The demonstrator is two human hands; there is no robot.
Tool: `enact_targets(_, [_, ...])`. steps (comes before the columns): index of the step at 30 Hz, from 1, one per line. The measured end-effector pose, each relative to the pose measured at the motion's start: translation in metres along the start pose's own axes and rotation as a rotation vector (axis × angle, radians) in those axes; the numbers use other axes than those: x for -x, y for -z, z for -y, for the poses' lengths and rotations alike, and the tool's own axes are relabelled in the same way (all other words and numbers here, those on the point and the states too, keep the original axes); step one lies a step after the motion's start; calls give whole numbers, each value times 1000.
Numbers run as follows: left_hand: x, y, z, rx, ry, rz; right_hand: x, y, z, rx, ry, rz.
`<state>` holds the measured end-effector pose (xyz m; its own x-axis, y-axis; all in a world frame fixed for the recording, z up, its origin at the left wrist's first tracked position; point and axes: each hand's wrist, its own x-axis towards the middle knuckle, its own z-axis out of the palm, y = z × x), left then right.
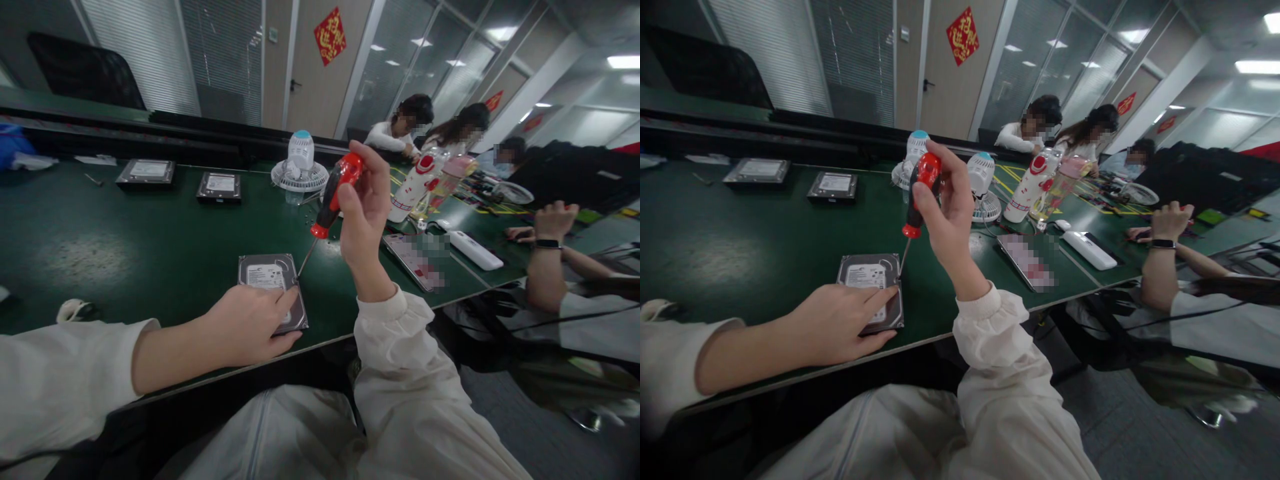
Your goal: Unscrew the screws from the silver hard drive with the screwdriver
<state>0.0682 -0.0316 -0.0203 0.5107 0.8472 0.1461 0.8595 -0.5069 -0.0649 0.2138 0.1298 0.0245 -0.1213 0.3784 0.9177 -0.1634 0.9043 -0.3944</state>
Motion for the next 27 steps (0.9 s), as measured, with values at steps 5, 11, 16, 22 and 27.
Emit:
enact_targets(5, [0,-1,0,-3,-2,-17,0,0,1,59,-34,28])
enact_targets(11, [2,-1,1,-14,9,-10,0,-1,-3,-109,-48,61])
enact_targets(16, [1,1,1,-7,2,13,-1,-3,1,73,-29,-30])
enact_targets(22, [0,2,0,-4,3,24,0,-2,-5,35,-77,41])
enact_targets(27, [0,2,-1,0,7,17,0,-1,-3,14,-72,10])
